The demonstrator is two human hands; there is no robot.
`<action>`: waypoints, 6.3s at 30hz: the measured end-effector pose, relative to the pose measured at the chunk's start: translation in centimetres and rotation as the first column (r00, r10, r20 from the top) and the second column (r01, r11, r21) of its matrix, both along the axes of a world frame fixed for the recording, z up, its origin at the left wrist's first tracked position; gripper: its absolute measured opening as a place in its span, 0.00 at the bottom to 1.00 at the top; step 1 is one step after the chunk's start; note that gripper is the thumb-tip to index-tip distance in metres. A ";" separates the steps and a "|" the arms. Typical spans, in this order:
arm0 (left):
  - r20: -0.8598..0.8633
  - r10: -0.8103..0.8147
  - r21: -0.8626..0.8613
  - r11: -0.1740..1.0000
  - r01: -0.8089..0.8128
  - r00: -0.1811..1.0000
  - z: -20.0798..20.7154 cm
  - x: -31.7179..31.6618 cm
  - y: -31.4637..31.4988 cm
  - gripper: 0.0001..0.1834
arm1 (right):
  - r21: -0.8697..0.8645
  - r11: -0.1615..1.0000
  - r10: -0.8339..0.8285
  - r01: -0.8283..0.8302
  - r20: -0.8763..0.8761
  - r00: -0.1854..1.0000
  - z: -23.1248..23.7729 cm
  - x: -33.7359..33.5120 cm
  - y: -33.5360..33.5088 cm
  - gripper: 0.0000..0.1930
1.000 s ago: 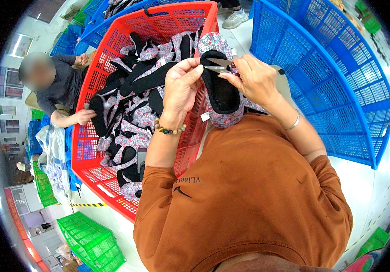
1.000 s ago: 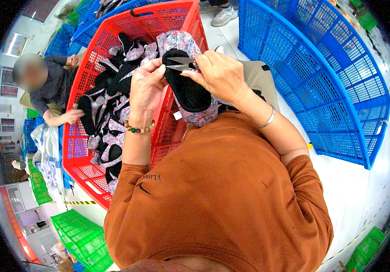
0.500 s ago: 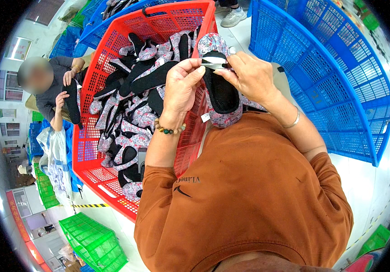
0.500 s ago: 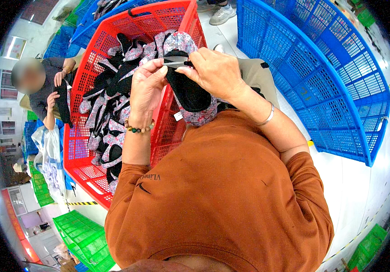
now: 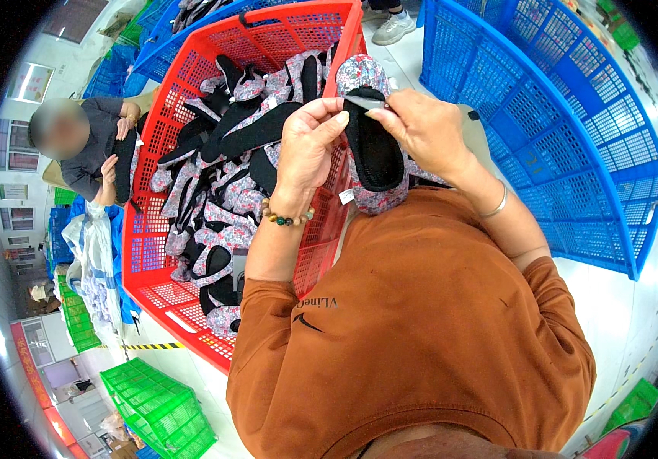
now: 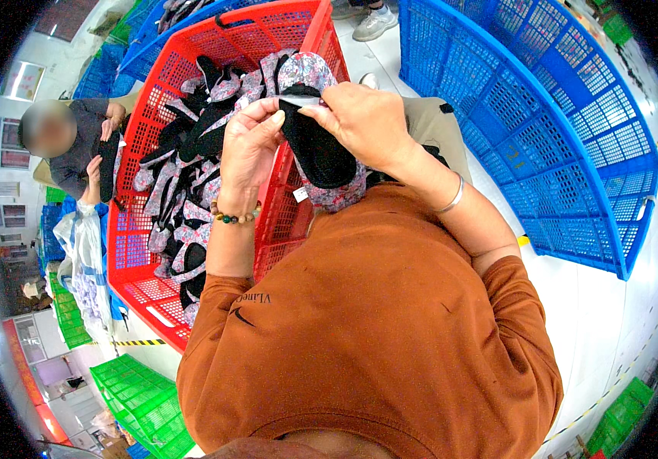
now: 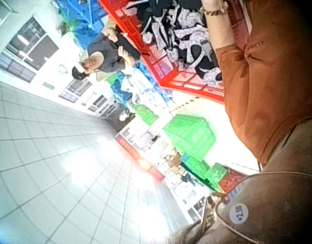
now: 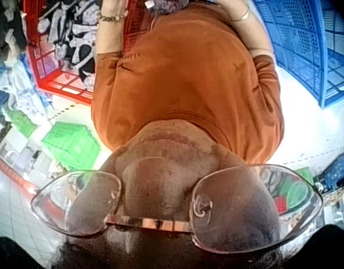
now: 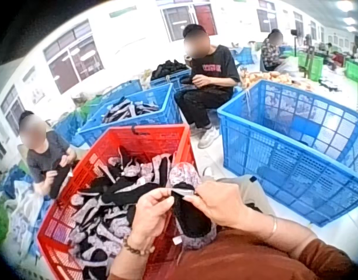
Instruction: The person sits on the floor and uses scissors to trim excess fabric from the edges of floral-patterned slippers. They pick up slippers from a red basket, cut the loose threads and fabric, and place the finished items back into the basket.
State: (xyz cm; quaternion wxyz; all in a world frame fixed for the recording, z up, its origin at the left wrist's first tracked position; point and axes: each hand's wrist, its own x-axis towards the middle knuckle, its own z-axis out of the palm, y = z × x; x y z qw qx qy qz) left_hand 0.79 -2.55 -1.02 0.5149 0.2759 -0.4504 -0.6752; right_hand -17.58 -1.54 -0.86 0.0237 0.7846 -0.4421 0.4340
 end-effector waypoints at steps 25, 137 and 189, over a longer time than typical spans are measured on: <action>0.400 0.742 -0.834 0.538 -0.121 0.537 2.1 -1.6 1.3 0.31 | 0.129 0.969 0.174 -0.212 0.257 0.951 1.6 -1.4 -2.1 0.10; 0.950 -0.220 0.267 0.941 -0.209 0.222 -20.3 12.6 -11.2 0.24 | 0.728 0.669 0.263 -0.149 -0.045 0.964 -13.8 -11.0 -4.2 0.18; 0.634 -0.289 -0.256 0.797 0.548 0.717 -6.9 -5.2 1.0 0.10 | 0.642 0.451 0.070 -0.620 0.667 0.741 -9.4 -8.6 3.4 0.17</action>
